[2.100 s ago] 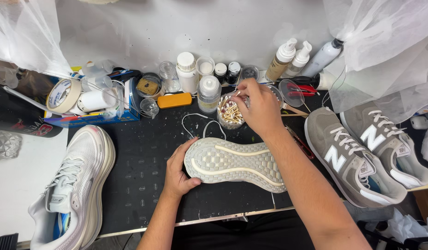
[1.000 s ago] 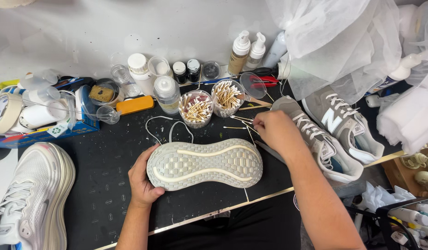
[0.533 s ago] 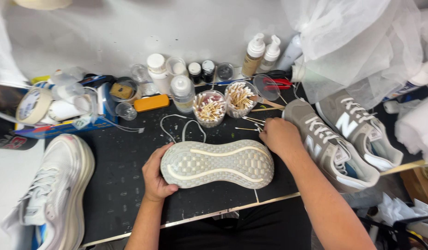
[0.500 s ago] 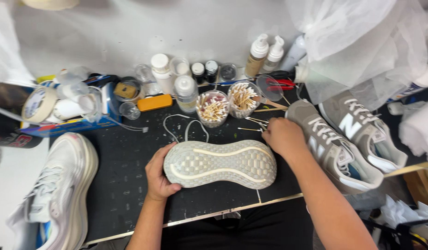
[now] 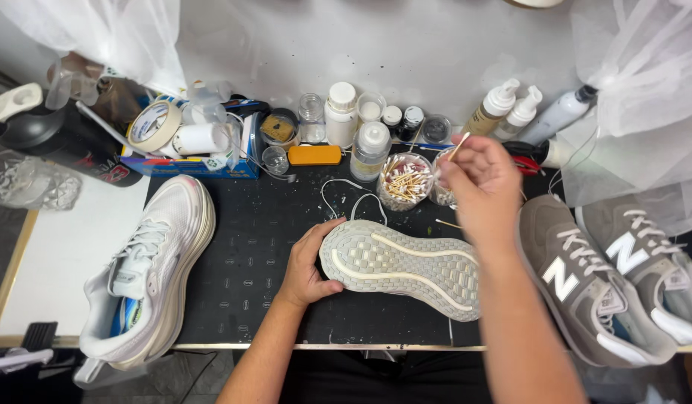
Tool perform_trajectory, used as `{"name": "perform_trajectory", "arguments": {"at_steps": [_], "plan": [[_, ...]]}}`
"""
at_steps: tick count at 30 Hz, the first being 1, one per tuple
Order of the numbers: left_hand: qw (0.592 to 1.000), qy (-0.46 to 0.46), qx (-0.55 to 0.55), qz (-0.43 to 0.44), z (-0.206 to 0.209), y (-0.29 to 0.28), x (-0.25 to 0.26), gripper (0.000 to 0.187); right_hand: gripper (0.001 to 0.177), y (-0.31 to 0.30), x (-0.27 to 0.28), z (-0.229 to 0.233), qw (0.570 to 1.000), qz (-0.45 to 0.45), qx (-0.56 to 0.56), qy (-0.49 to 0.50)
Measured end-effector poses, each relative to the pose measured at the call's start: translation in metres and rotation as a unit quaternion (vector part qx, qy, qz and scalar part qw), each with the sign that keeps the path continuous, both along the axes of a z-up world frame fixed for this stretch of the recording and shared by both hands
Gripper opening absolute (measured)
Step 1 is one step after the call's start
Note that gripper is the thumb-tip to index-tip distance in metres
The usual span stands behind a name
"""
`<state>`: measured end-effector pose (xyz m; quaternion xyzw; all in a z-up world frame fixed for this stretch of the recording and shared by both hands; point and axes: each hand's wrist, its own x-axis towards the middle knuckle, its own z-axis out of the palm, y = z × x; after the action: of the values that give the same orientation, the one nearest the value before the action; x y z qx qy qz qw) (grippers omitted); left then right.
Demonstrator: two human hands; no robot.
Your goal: The person cleans the sole of a white sneaker using a cotton swab, meticulously working into the tread patterns. They repeatedly dip the swab into a liquid container to refresh it. The person then flips the shoe over and uses a metal tool to clean the laces and upper part of the shoe.
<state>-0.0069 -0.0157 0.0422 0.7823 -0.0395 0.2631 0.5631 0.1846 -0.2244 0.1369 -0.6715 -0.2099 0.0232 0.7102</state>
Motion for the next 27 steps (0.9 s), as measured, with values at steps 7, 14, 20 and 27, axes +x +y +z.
{"name": "perform_trajectory", "arguments": {"at_steps": [7,14,20,27], "plan": [[0.997,0.057,-0.03,0.036,0.05,0.014,0.036,0.058,0.007,0.064,0.013,-0.056,0.956,-0.037,0.282,0.078],[0.964,0.015,0.232,0.131,0.107,0.022,0.123,0.04,0.006,0.057,0.018,-0.077,0.962,-0.068,0.264,0.029],[0.944,0.122,0.294,0.087,0.122,0.031,0.151,0.039,0.009,0.062,0.013,-0.063,0.959,0.019,0.282,0.023],[0.927,0.169,0.331,0.056,0.135,0.038,0.165,0.03,0.008,0.056,0.003,-0.057,0.963,-0.032,0.257,0.078]]}}
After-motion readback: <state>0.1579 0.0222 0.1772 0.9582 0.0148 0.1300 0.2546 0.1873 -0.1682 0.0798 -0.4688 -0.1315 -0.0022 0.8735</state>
